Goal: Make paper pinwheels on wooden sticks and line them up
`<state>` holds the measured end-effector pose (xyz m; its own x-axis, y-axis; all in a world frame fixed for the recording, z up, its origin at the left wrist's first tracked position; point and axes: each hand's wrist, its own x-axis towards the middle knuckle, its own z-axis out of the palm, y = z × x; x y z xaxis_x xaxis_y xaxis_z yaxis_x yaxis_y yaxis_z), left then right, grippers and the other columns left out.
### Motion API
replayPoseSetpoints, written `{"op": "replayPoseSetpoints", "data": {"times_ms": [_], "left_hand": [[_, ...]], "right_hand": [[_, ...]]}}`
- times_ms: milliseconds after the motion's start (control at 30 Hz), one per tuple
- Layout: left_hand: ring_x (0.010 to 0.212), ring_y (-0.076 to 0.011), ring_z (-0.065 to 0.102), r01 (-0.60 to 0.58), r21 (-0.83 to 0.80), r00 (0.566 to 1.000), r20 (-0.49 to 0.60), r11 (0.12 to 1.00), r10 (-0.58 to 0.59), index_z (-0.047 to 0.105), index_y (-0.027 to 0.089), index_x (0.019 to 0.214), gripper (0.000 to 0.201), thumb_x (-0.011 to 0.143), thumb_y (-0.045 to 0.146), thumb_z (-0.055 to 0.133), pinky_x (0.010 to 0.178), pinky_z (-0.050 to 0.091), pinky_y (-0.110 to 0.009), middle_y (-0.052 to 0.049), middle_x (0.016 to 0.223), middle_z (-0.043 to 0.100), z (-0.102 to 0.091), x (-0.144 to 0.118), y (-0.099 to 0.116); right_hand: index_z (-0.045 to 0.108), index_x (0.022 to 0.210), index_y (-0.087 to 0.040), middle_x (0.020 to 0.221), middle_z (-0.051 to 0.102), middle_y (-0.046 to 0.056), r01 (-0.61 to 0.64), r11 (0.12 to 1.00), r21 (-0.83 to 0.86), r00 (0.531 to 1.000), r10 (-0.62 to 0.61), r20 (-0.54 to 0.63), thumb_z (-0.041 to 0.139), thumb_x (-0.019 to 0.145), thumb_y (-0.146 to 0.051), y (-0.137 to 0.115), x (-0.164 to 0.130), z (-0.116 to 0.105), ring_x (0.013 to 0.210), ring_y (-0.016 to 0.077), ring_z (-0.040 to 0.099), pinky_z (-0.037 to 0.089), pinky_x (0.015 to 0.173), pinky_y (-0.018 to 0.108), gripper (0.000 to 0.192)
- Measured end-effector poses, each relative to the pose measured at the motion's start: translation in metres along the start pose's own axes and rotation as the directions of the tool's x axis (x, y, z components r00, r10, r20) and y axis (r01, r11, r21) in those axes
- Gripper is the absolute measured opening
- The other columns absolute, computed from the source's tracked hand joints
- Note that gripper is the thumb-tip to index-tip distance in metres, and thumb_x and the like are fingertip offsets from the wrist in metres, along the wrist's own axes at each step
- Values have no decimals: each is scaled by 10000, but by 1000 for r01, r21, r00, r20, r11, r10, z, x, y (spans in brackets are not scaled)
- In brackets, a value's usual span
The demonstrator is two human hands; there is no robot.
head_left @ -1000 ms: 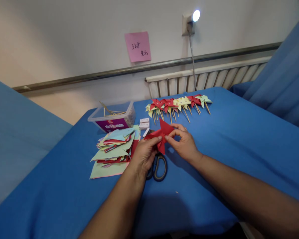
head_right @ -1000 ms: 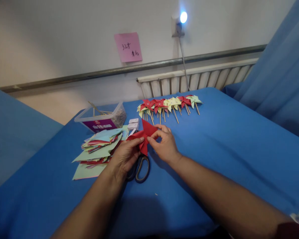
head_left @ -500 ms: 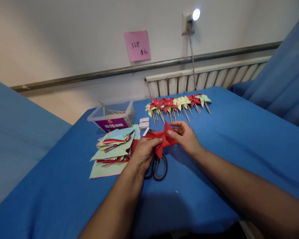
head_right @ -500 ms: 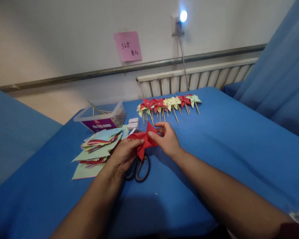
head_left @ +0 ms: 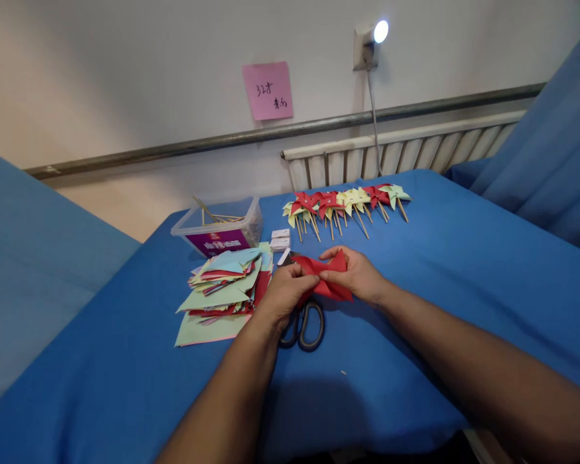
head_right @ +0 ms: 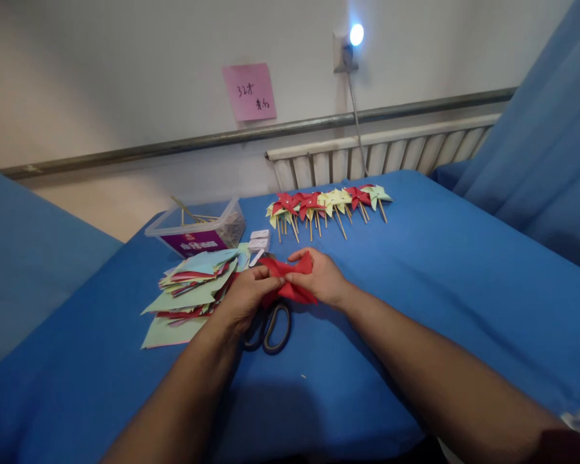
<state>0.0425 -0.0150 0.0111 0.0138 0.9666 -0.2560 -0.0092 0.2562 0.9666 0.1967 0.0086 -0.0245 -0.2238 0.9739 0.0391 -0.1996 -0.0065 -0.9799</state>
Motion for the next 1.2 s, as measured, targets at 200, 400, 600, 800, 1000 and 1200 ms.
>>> {"op": "replayPoseSetpoints", "data": {"times_ms": [200,400,600,800,1000,1200], "left_hand": [[613,-103,601,42,-350,997,-44,936,-61,660,142,773,253,583,212,812,611,457,-216,-8,706,670,12,1,-4],[709,-120,649,148,-607,987,43,781,-154,677,152,810,223,618,140,788,729,510,-253,-11,753,706,19,-3,-12],[698,-115,647,86,-599,995,14,796,-97,700,136,792,217,609,156,815,696,511,-236,-13,751,716,26,-4,-17],[668,-117,646,19,-571,998,-38,821,-50,718,121,780,209,597,154,813,661,498,-223,-27,736,725,28,-3,-17],[668,-136,659,-18,-558,995,-94,830,-41,704,115,747,159,614,149,784,707,514,-252,-41,726,725,20,-1,-10],[622,-131,647,-23,-623,992,-112,782,-61,688,125,820,164,661,93,714,597,510,-236,-36,778,732,6,0,5]], "right_hand": [[579,916,-188,728,631,-27,94,989,110,941,-52,-335,771,617,-316,7,-1,15,619,132,592,507,617,284,378],[562,923,-188,746,630,-31,118,974,191,901,-24,-433,767,630,-303,7,-2,18,618,125,592,495,622,276,376],[563,913,-190,743,632,-30,138,981,139,892,-62,-448,762,646,-308,7,-5,21,627,132,594,499,635,286,354],[564,916,-196,767,631,-26,124,977,175,924,-49,-380,775,647,-320,9,-8,25,642,136,598,504,645,294,363],[564,1018,-220,785,652,-13,134,955,265,963,-62,-262,717,716,-352,6,-8,21,685,151,622,515,698,312,364],[576,1189,-289,1293,544,72,367,920,-134,897,-389,-212,590,777,-212,3,-12,14,1062,204,591,498,867,377,419]]}}
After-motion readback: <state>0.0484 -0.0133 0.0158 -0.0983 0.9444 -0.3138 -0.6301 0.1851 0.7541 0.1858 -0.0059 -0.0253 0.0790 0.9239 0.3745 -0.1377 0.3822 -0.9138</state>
